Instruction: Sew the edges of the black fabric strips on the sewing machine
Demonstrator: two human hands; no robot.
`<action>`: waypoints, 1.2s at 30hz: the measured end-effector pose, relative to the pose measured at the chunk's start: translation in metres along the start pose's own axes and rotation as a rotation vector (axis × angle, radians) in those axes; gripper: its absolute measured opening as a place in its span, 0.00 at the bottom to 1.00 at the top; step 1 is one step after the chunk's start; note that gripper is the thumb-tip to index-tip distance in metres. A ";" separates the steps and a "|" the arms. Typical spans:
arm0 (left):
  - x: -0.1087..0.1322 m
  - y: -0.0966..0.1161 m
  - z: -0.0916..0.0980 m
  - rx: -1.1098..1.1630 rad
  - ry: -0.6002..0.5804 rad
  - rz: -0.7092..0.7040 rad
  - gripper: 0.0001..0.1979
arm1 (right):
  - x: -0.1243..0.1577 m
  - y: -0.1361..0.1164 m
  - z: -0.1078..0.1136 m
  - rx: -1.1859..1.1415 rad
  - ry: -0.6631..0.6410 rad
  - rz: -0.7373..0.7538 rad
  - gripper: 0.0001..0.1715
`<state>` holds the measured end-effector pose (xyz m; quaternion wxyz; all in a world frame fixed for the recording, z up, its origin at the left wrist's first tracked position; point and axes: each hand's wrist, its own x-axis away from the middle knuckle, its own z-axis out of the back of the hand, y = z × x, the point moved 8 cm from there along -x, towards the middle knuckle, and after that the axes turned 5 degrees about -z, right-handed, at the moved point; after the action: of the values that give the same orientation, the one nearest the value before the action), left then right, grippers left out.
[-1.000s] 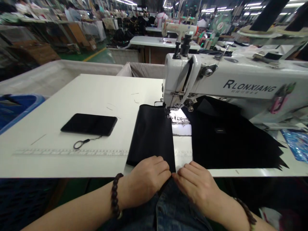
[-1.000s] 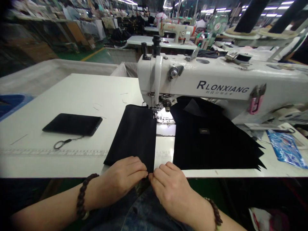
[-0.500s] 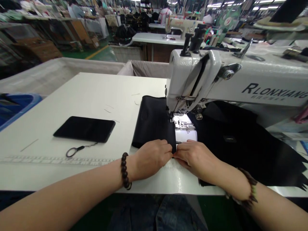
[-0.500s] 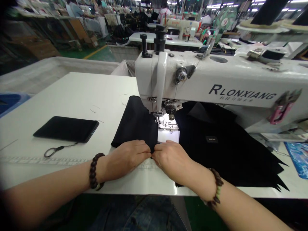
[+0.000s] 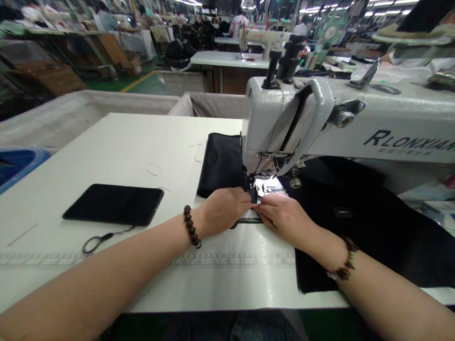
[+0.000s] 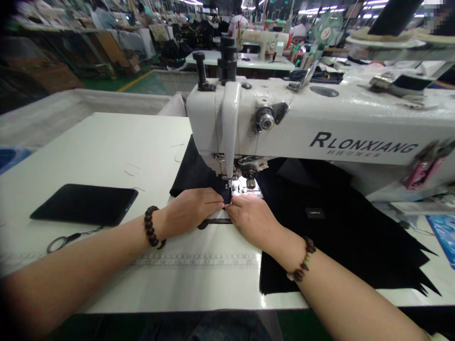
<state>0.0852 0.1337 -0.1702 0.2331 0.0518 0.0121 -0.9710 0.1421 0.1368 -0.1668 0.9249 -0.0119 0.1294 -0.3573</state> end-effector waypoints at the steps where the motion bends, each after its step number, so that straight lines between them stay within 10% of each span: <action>1: -0.001 -0.003 0.000 -0.013 -0.011 0.018 0.08 | -0.001 0.002 -0.001 0.022 -0.002 -0.015 0.15; 21: -0.008 -0.040 -0.014 -0.034 -0.121 0.231 0.14 | -0.003 0.009 -0.010 0.069 -0.085 -0.190 0.14; 36: 0.001 -0.031 -0.002 -0.127 0.019 0.223 0.10 | 0.004 0.009 -0.019 0.023 0.039 -0.123 0.19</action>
<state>0.0703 0.1605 -0.1718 0.3423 0.0471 0.0701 -0.9358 0.1461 0.1420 -0.1875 0.8986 -0.0021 0.1425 -0.4149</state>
